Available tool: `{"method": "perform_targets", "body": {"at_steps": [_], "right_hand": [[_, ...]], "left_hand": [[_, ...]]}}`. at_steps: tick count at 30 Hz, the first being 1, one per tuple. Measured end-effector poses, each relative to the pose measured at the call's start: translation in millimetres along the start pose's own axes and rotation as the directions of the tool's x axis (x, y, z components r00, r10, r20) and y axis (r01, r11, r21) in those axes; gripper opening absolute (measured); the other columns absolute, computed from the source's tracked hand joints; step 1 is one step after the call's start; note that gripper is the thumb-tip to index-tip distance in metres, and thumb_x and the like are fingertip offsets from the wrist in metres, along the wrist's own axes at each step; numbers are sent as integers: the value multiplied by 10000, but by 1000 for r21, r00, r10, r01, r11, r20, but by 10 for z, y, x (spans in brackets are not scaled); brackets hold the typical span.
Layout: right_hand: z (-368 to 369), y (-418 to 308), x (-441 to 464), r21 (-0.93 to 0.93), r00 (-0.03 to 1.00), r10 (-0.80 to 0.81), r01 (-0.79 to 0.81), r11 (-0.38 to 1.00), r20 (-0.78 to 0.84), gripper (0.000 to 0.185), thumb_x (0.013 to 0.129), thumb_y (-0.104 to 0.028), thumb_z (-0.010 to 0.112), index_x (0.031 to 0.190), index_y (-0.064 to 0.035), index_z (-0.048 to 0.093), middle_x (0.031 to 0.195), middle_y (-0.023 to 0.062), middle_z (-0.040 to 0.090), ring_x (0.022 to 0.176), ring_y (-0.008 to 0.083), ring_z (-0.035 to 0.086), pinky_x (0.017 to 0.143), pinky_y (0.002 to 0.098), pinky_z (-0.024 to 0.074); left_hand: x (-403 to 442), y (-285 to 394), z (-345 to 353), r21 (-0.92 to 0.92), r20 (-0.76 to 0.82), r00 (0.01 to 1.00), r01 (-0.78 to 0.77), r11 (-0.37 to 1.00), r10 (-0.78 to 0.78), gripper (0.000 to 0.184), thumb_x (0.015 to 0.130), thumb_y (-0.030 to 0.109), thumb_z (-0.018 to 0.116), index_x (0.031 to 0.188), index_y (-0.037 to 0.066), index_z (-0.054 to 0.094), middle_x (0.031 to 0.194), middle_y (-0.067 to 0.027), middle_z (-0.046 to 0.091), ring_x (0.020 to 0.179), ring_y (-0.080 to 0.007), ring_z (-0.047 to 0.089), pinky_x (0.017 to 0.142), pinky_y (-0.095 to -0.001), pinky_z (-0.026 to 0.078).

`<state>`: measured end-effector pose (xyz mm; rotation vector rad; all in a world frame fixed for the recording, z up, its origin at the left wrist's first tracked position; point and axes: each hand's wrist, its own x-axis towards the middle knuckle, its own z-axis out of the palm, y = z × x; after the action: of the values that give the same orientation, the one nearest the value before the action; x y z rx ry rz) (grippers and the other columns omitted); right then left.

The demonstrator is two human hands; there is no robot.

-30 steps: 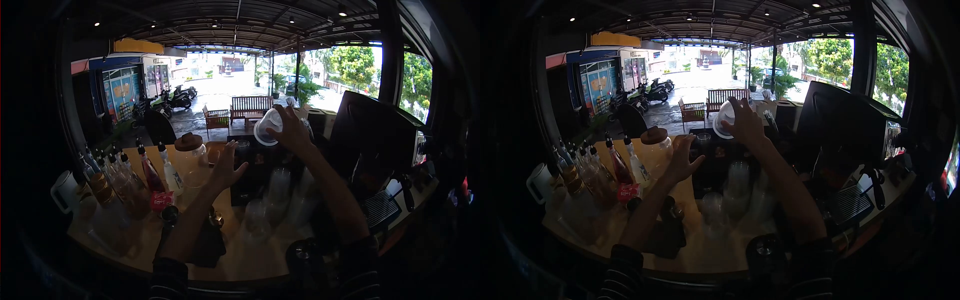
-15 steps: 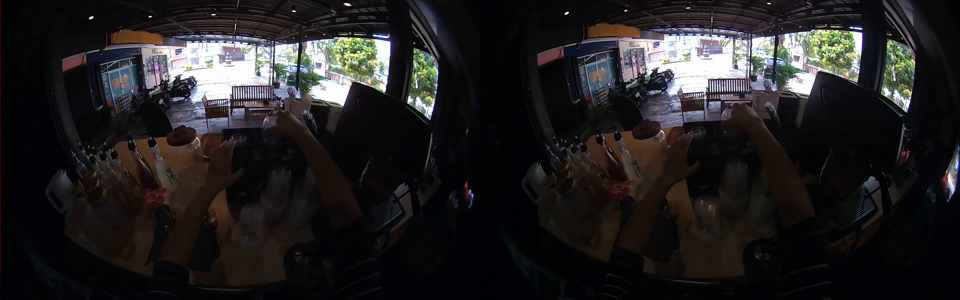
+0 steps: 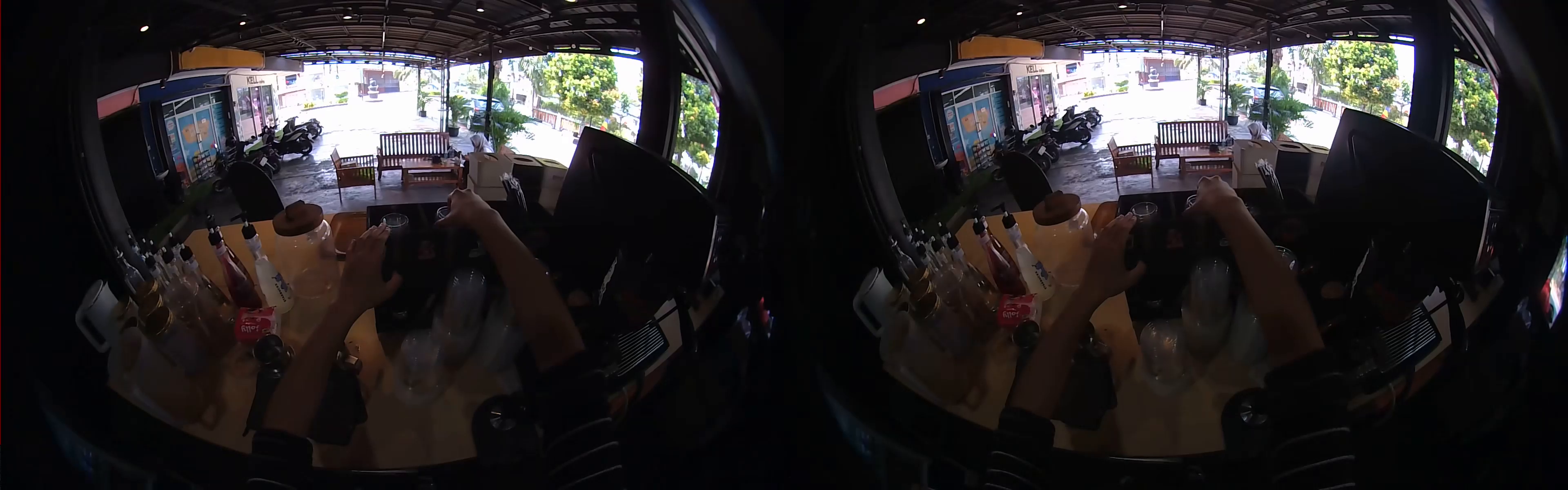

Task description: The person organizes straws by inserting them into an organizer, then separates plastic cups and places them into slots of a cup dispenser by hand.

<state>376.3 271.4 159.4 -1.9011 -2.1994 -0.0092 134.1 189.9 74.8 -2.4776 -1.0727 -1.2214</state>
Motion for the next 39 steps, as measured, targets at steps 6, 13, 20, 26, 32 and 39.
{"method": "perform_targets", "body": {"at_steps": [6,13,20,26,32,39], "right_hand": [[59,-95,-16,-106,999,24,-28,994,-36,726,548,-498,780,1038,6,600,1097,194,593,1032,310,573,893,379,470],[96,-94,-24,-80,996,56,-62,995,-69,681,566,-493,782,1017,-9,621,1104,190,591,1048,306,566,906,368,462],[-1,-365,-437,-82,985,51,-65,994,-165,542,763,-465,635,1025,8,602,1114,181,577,1033,298,569,891,370,461],[-127,-776,-1442,90,830,-212,299,950,-517,450,804,-381,613,1003,21,574,1046,167,554,882,317,593,763,392,478],[253,-1003,-2553,564,890,-20,306,767,-455,528,746,-286,702,1119,8,471,996,157,519,883,277,559,737,376,454],[1305,-829,-2914,638,981,-8,134,758,-196,965,593,-316,802,1315,17,254,1267,235,360,1178,335,405,972,380,360]], "left_hand": [[2,9,-2,7,10,1000,17,1000,-18,749,636,272,618,1274,-16,352,1315,-186,393,1263,-318,333,1043,-474,242],[-1,-4,24,14,-5,1000,4,1000,-4,764,632,276,622,1287,0,341,1331,-177,378,1275,-309,320,1043,-484,241],[-27,28,-41,44,77,996,32,999,-36,745,715,316,619,1313,2,305,1376,-179,324,1304,-307,274,1057,-520,189],[-342,577,-342,-476,-74,995,18,879,-60,549,820,193,575,1289,5,361,1311,-191,414,1253,-322,362,1033,-414,286],[-1344,943,-296,-651,39,989,135,747,-145,707,740,227,694,1306,9,331,1283,-168,427,1223,-295,398,1021,-378,316],[-1778,1048,148,-590,319,889,457,666,-328,1096,525,310,851,1350,-18,210,1308,-211,382,1230,-295,396,1018,-393,336]]}}
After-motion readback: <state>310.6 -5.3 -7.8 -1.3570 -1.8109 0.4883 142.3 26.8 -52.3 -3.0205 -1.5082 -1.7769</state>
